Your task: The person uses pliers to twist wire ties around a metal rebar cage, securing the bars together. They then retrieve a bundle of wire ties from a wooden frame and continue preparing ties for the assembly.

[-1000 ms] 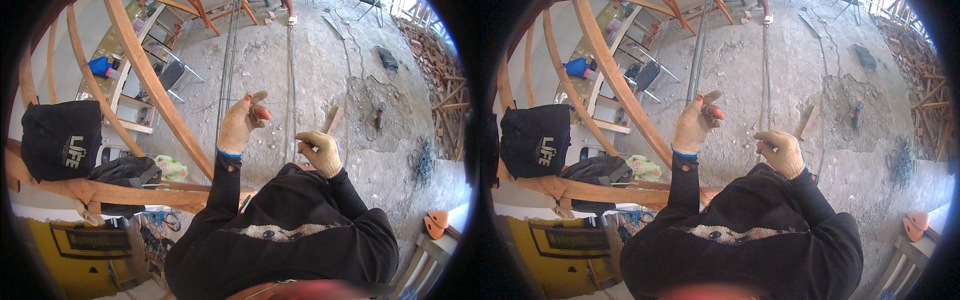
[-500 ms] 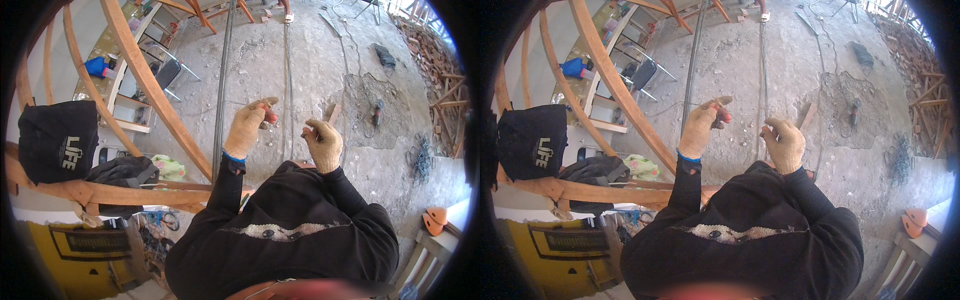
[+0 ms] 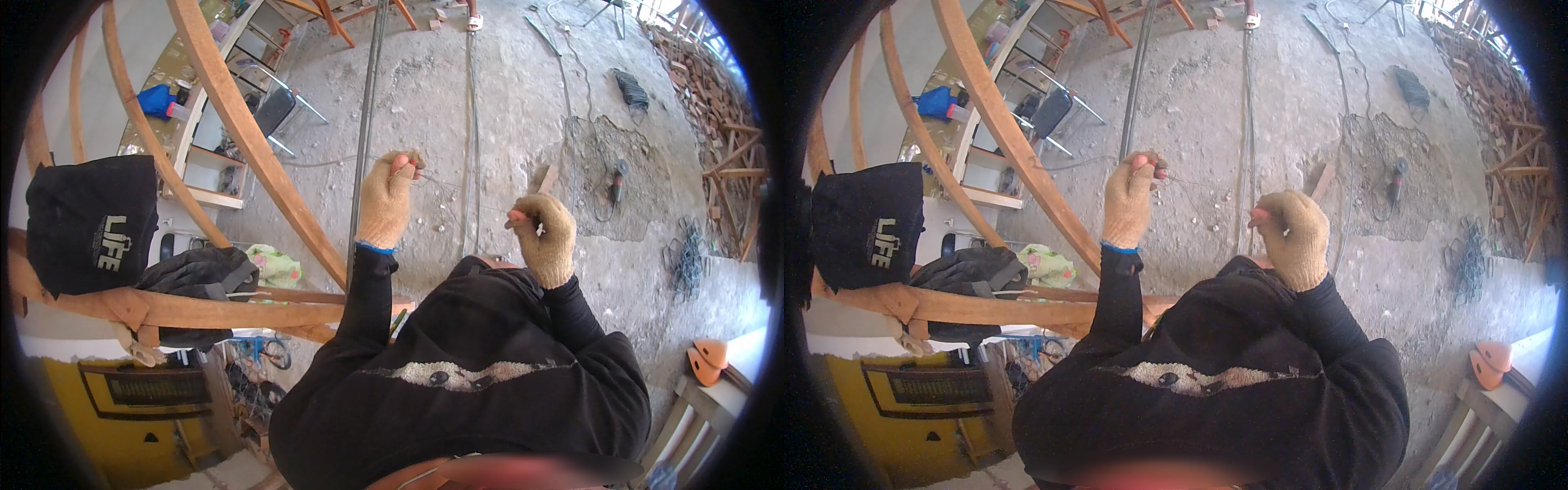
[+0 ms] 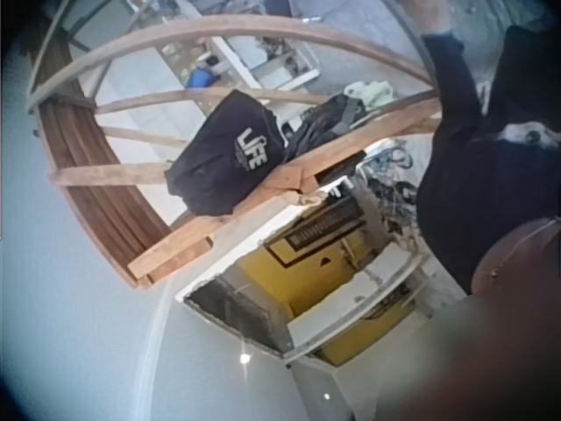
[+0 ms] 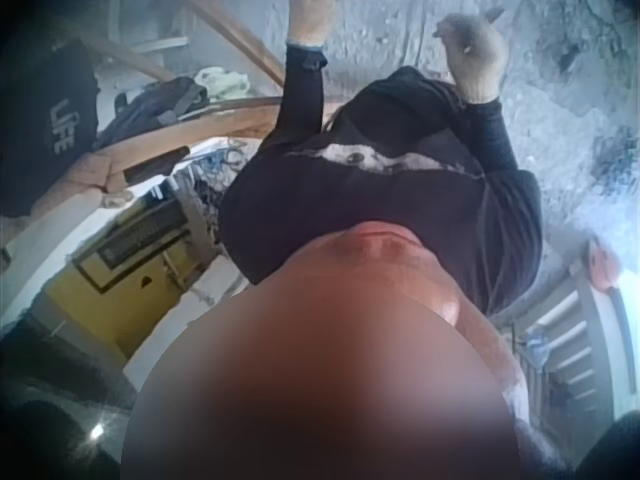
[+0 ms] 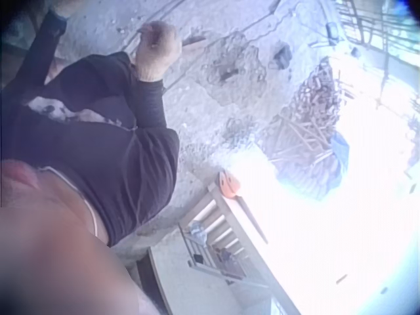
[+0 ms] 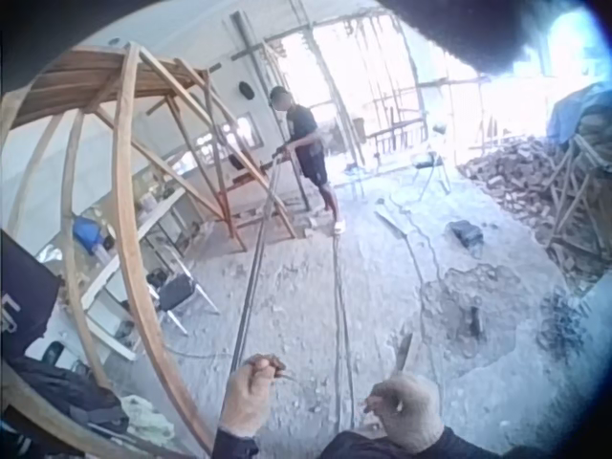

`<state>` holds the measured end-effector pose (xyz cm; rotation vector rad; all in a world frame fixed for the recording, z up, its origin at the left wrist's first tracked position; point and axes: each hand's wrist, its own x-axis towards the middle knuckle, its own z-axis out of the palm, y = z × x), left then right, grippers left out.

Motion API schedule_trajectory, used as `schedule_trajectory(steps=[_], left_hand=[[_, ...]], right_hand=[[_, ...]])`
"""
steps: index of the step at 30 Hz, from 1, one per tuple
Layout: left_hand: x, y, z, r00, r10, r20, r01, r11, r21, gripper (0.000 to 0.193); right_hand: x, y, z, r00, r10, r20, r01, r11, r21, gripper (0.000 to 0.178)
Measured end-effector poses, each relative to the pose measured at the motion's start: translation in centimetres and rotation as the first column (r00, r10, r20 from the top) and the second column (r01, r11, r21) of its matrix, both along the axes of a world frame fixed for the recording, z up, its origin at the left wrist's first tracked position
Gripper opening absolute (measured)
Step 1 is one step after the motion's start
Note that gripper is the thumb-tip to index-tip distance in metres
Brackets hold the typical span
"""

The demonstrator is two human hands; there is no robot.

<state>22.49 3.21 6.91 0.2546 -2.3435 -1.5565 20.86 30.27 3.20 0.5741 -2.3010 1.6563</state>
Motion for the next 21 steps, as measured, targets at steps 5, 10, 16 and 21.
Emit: schedule_trajectory(steps=[5, 10, 16, 21], left_hand=[[0.2, 0.1, 0.1, 0.994, -0.108, -0.024, 0.108, 0.994, -0.01, 0.039], [0.6, -0.8, 0.5, 0.945, -0.328, -0.003, 0.32, 0.918, 0.233, 0.057], [-0.8, 0.0, -0.4, 0.926, -0.339, -0.165, 0.377, 0.822, 0.426, 0.06], [-0.8, 1.9, -0.9, 0.984, -0.136, -0.112, 0.169, 0.906, 0.389, 0.048]], right_hand=[[-1.9, 0.5, 0.1, 0.995, -0.099, 0.025, 0.101, 0.99, -0.094, 0.009], [-4.5, 1.0, -1.7, 0.975, 0.089, 0.201, -0.058, 0.987, -0.153, 0.014], [-4.3, -0.3, -5.4, 0.655, 0.537, 0.532, -0.419, 0.844, -0.336, 0.022], [-1.5, -1.5, -7.2, 0.473, 0.705, 0.528, -0.593, 0.698, -0.401, 0.022]])
